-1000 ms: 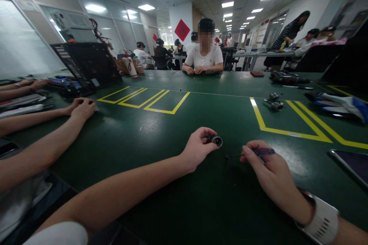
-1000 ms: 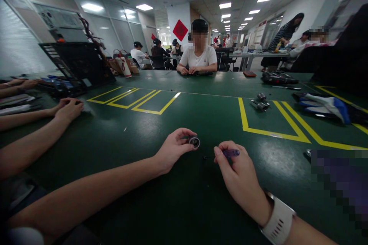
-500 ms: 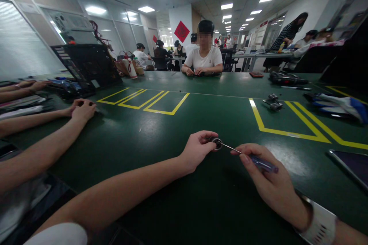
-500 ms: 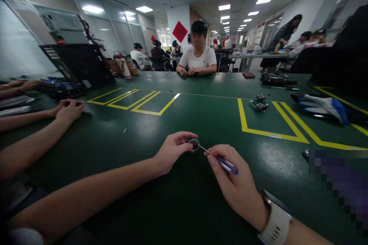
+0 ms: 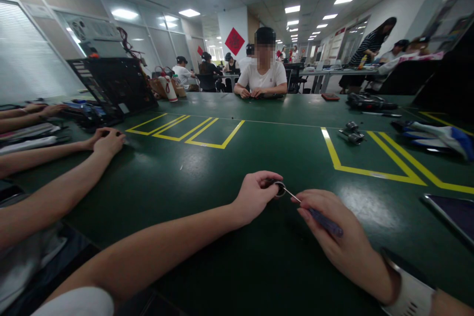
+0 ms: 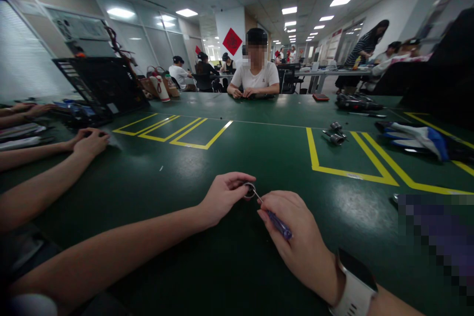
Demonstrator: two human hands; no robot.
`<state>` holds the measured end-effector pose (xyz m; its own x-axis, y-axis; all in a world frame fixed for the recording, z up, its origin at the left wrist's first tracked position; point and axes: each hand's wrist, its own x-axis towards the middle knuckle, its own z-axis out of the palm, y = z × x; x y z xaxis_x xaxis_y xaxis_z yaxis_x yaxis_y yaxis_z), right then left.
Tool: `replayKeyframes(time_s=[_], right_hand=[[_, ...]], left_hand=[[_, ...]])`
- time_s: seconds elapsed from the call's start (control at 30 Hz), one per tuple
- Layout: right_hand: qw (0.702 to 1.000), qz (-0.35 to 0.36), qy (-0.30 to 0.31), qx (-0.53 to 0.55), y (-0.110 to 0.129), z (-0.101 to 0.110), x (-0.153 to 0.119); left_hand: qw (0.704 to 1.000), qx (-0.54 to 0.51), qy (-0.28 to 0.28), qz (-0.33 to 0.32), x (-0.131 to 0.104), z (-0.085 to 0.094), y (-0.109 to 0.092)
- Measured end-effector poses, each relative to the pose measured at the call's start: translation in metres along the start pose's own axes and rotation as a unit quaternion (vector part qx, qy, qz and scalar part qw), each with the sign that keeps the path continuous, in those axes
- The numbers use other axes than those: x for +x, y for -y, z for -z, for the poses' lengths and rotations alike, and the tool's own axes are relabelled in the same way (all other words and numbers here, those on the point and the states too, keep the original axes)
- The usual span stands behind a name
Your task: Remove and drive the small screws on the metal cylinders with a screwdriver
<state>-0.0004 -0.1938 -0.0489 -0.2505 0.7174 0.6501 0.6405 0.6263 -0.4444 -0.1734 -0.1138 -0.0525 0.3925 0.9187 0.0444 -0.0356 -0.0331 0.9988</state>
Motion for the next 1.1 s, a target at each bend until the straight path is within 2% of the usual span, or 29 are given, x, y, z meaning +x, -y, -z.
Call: replayKeyframes(time_s=[0.2,0.37,0.6,0.83,1.1], right_hand=[[0.999,0.041,0.012,-0.022,0.005,0.002,0.002],[0.998,0.029,0.025,-0.040,0.005,0.000,0.003],[0.997,0.068,0.007,-0.028,0.005,0.001,0.000],[0.998,0.064,0.023,-0.016,0.006,0.000,0.000],[0.996,0.071,0.027,-0.055,0.015,0.002,0.005]], left_hand=[[1.000,0.012,-0.013,-0.005,0.001,-0.001,0.000],[1.000,0.008,-0.016,-0.001,0.000,-0.003,-0.001],[1.000,-0.003,-0.028,0.010,0.002,-0.003,0.001],[1.000,0.004,-0.025,0.001,0.002,-0.002,0.004],[1.000,0.015,-0.017,-0.016,0.002,-0.002,0.006]])
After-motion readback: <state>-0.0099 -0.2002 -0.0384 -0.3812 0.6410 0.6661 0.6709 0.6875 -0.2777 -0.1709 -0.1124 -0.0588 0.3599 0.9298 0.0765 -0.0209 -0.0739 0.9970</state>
